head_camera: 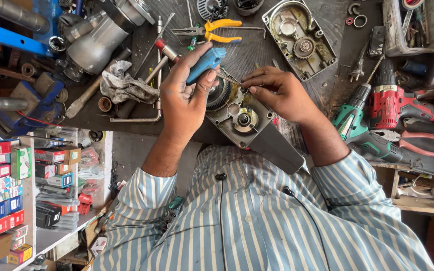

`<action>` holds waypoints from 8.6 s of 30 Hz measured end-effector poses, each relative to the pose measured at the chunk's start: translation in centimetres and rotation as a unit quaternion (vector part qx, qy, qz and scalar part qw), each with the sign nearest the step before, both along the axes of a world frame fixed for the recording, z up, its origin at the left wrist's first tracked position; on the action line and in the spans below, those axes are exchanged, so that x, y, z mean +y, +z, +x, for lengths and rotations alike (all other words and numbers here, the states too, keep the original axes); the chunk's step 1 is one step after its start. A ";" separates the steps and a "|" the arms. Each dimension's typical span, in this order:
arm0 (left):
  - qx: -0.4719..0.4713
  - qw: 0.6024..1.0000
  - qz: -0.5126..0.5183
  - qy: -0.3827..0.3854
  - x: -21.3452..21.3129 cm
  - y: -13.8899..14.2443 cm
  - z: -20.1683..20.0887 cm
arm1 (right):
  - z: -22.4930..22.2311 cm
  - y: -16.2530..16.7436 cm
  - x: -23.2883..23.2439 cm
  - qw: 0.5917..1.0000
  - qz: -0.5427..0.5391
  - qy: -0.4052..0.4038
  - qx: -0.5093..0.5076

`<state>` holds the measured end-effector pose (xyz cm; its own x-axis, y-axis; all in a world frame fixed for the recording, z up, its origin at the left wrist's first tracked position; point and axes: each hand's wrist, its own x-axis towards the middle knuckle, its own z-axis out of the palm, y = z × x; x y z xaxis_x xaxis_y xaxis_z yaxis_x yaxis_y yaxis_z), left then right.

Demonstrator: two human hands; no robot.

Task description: The person assembles a red power tool by inserting a fan into the housing, tapping it with a hammer, and joining the two halves of the casing. They then use pliers and a screwdriver to secure internal components and fasten the outer shell.

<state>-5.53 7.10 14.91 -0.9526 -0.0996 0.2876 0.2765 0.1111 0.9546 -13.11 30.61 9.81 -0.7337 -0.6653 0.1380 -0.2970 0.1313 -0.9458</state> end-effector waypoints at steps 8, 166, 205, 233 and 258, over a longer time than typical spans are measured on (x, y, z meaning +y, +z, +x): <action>0.014 1.000 -0.012 -0.009 0.1 -0.1 0.2 | 0.0 -0.3 0.1 1.000 0.005 -0.013 -0.005; 0.080 0.735 -0.668 0.090 2.6 6.9 -5.5 | 11.1 23.7 8.5 0.863 0.116 -0.030 0.491; 0.388 0.817 -0.405 -0.134 -1.8 4.0 -10.8 | 14.6 -0.6 3.4 0.934 0.069 -0.309 0.167; 0.175 0.945 -0.153 -0.230 -5.9 3.4 4.8 | 17.5 -2.0 3.0 0.951 -0.024 -0.309 0.000; 0.202 0.961 0.153 -0.106 2.1 -1.2 7.6 | 16.8 -0.8 3.1 0.965 -0.077 -0.249 -0.039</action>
<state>2.10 9.22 13.69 -0.7770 -0.0546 0.6272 0.6177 -0.2585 0.7427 3.65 33.74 8.99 -0.9693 -0.2029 0.1390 -0.1608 0.0951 -0.9824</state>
